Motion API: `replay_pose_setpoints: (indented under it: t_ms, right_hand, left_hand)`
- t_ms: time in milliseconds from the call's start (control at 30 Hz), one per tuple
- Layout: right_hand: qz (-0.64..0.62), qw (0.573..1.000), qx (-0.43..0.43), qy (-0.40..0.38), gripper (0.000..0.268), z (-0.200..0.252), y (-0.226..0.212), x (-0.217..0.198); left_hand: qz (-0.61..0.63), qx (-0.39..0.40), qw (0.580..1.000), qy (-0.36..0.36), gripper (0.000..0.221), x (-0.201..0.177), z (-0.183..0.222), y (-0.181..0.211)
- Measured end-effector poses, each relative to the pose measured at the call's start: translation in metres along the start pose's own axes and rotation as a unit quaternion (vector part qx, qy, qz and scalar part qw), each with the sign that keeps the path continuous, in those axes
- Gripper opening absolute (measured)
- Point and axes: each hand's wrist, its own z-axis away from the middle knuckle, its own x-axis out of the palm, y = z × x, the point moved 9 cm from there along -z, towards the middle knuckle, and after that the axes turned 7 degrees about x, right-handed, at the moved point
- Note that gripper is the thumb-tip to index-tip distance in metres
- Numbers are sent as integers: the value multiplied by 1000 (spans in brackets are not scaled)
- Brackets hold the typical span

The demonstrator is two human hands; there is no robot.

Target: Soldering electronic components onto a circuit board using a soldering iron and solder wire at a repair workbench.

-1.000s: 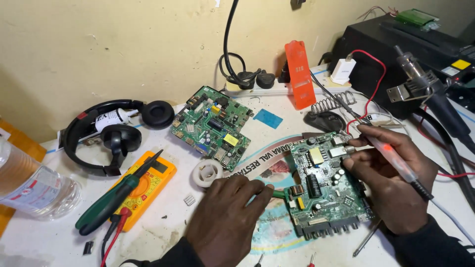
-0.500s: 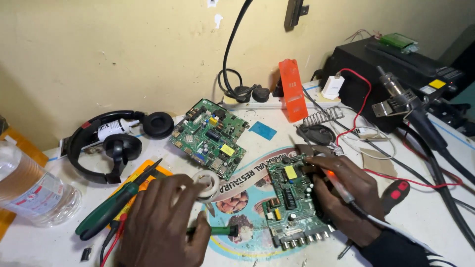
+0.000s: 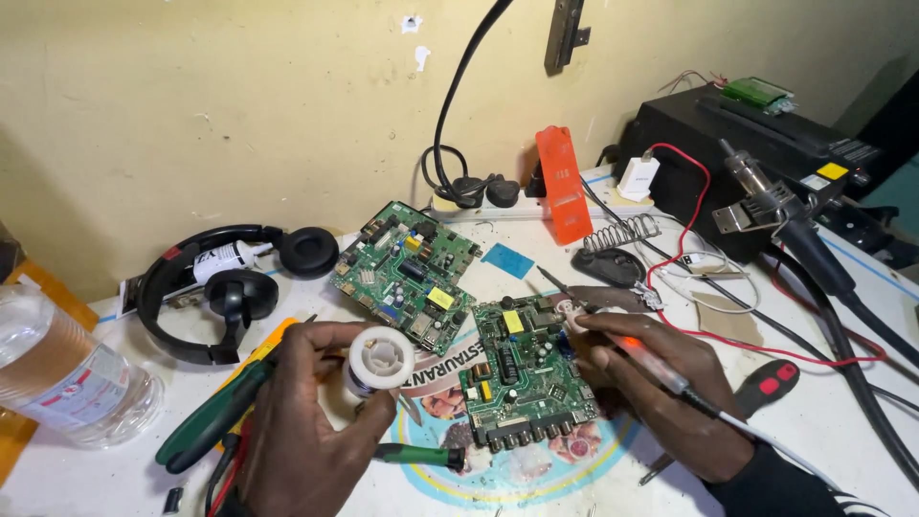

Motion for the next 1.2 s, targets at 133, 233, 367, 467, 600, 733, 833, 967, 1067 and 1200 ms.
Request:
replay_pose_setpoints:
  t_ms: [133,233,367,467,600,733,833,967,1067,1200]
  right_hand:
    - [-158,983,75,55,30,2,1,-11]
    - [-195,971,129,46,39,4,2,-6]
    - [-262,963,46,-37,56,10,1,4]
    - [-258,966,29,-6,44,11,13,-6]
    - [-188,980,50,49,45,13,7,-11]
    - [-80,992,25,97,33,15,5,-18]
    - [-84,990,28,112,30,14,11,-17]
    - [-123,985,64,104,28,13,22,-14]
    - [-115,984,75,114,30,9,24,-21]
    - [-140,990,13,20,36,-1,17,-16]
  left_hand:
    - [416,-182,890,-29,62,25,2,16]
    - [469,-261,836,-114,69,61,11,33]
    - [398,-166,882,-189,47,92,9,55]
    - [365,-101,906,-189,34,99,1,65]
    - [331,-32,927,-174,30,100,-5,70]
    - [341,-31,924,-170,32,105,-2,67]
    - [359,-35,923,-130,33,104,-1,63]
    - [346,-36,934,-77,30,99,5,60]
    - [296,-87,948,-83,29,100,9,53]
    - [195,28,978,-63,31,89,3,47]
